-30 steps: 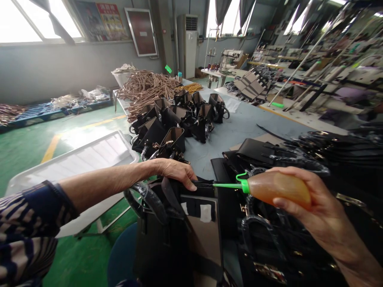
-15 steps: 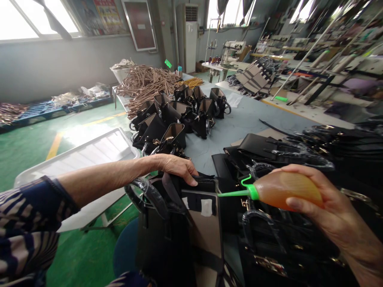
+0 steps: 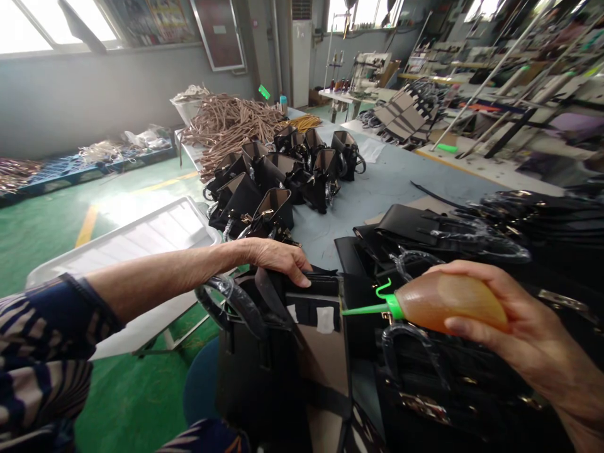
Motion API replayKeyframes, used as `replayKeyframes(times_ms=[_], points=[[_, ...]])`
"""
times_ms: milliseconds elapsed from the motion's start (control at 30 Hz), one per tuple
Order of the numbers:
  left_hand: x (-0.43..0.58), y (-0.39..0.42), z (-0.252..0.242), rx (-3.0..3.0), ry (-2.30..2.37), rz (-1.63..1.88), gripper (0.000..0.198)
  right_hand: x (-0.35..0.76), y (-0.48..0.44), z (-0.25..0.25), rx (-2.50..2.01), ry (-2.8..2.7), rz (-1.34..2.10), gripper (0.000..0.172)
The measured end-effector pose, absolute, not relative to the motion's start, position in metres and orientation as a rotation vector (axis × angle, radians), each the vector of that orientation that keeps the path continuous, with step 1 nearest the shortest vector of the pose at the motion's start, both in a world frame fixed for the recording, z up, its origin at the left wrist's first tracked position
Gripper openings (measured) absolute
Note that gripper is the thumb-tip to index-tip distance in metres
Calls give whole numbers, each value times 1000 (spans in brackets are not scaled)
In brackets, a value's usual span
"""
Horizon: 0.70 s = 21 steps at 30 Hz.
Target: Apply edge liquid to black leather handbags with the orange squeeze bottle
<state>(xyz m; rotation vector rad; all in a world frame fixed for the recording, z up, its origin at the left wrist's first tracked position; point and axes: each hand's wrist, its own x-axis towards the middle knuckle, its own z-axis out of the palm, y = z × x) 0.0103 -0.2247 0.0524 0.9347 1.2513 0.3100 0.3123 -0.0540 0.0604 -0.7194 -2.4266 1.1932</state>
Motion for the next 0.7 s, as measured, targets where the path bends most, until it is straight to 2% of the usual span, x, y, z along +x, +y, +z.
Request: replayKeyframes(times_ms=[333, 700], points=[[8, -224, 51, 1013, 1260, 294, 25, 315, -58, 59, -723, -2491, 1197, 48], [6, -226, 47, 972, 1267, 309, 28, 312, -64, 64, -639, -2556, 1039, 46]])
